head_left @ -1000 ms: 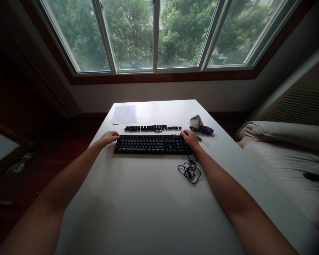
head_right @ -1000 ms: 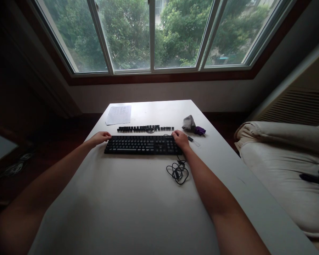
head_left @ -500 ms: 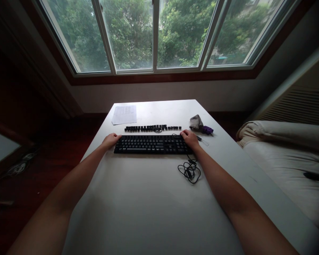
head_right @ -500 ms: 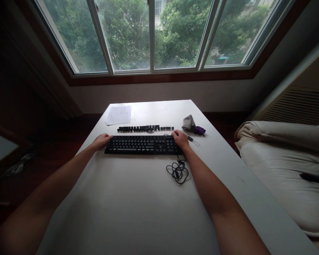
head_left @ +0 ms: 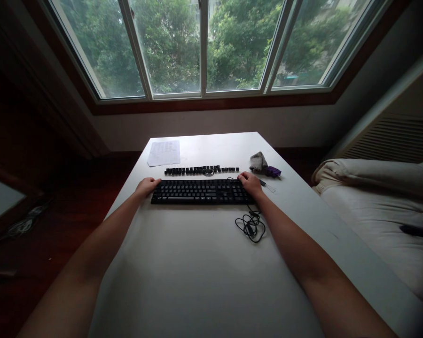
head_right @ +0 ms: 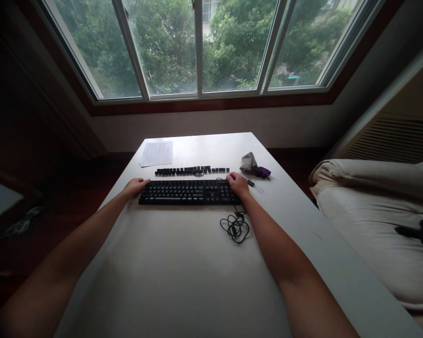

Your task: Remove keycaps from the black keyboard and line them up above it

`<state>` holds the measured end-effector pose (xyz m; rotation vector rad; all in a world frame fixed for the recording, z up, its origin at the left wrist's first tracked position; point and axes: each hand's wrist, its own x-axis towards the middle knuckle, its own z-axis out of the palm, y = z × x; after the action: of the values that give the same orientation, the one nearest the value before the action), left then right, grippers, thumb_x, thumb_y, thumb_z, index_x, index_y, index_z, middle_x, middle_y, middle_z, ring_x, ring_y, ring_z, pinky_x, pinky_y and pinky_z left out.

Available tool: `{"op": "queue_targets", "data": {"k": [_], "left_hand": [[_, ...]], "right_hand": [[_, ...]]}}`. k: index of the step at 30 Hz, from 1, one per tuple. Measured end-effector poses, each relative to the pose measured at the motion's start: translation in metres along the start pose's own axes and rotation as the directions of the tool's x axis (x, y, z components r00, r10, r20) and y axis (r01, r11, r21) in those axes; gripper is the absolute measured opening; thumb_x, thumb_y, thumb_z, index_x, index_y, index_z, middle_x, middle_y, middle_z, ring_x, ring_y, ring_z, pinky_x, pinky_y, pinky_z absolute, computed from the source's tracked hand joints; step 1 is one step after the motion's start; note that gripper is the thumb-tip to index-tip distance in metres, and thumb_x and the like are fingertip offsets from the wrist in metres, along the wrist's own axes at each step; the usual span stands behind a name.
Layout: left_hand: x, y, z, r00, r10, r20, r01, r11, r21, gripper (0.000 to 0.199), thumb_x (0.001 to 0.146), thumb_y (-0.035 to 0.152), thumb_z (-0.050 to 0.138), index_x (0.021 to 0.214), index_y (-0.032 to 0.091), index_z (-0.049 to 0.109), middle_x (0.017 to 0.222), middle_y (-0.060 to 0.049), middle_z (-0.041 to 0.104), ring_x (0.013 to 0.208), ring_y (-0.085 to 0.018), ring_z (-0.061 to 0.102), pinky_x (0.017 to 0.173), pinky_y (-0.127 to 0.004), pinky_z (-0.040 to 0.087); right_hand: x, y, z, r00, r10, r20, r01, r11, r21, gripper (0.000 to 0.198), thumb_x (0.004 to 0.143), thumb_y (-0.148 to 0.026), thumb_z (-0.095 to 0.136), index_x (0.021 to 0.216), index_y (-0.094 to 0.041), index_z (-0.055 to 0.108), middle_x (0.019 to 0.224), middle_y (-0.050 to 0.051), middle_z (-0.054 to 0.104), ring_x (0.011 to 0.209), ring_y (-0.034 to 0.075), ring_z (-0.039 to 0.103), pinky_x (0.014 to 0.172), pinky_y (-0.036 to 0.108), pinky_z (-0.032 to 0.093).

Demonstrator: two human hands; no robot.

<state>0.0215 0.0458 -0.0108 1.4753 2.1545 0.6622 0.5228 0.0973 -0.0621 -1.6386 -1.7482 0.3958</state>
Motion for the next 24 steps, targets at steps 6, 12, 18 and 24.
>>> {"op": "queue_targets", "data": {"k": [6,12,18,24], "left_hand": [[0.030,0.010,0.012,0.990,0.116,-0.080,-0.106,0.987,0.123,0.032,0.083,0.045,0.061,0.103,0.021,0.068,0.099,-0.006,0.073,0.083,-0.020,0.066,0.071,-0.027,0.046],[0.056,0.014,0.025,0.972,0.224,-0.069,-0.216,0.971,0.102,0.039,0.077,0.030,0.067,0.116,0.021,0.066,0.108,-0.007,0.071,0.089,-0.019,0.066,0.077,-0.026,0.048],[0.072,0.013,0.031,0.962,0.268,-0.048,-0.259,0.956,0.135,0.037,0.076,0.028,0.068,0.112,0.021,0.069,0.110,-0.007,0.070,0.088,-0.019,0.065,0.077,-0.027,0.049],[0.077,0.013,0.031,0.954,0.297,-0.040,-0.282,0.935,0.216,0.034,0.077,0.031,0.068,0.110,0.022,0.069,0.110,-0.006,0.069,0.091,-0.019,0.064,0.076,-0.026,0.047]], "right_hand": [[0.000,0.000,-0.001,1.000,-0.003,0.000,0.003,1.000,-0.001,0.031,0.088,-0.044,0.049,0.085,-0.021,0.070,0.084,0.006,0.071,0.079,0.022,0.060,0.070,0.030,0.041],[-0.001,-0.002,-0.002,1.000,-0.017,-0.007,0.017,1.000,-0.010,0.031,0.088,-0.044,0.049,0.084,-0.021,0.069,0.085,0.006,0.071,0.080,0.023,0.060,0.072,0.031,0.042],[-0.003,-0.003,-0.002,1.000,-0.021,-0.005,0.021,1.000,0.001,0.030,0.089,-0.044,0.049,0.085,-0.021,0.069,0.085,0.005,0.071,0.079,0.022,0.060,0.073,0.030,0.042],[-0.003,-0.002,-0.002,1.000,-0.024,-0.007,0.024,1.000,0.002,0.030,0.089,-0.044,0.049,0.084,-0.021,0.068,0.085,0.005,0.071,0.079,0.022,0.060,0.071,0.030,0.041]]}}
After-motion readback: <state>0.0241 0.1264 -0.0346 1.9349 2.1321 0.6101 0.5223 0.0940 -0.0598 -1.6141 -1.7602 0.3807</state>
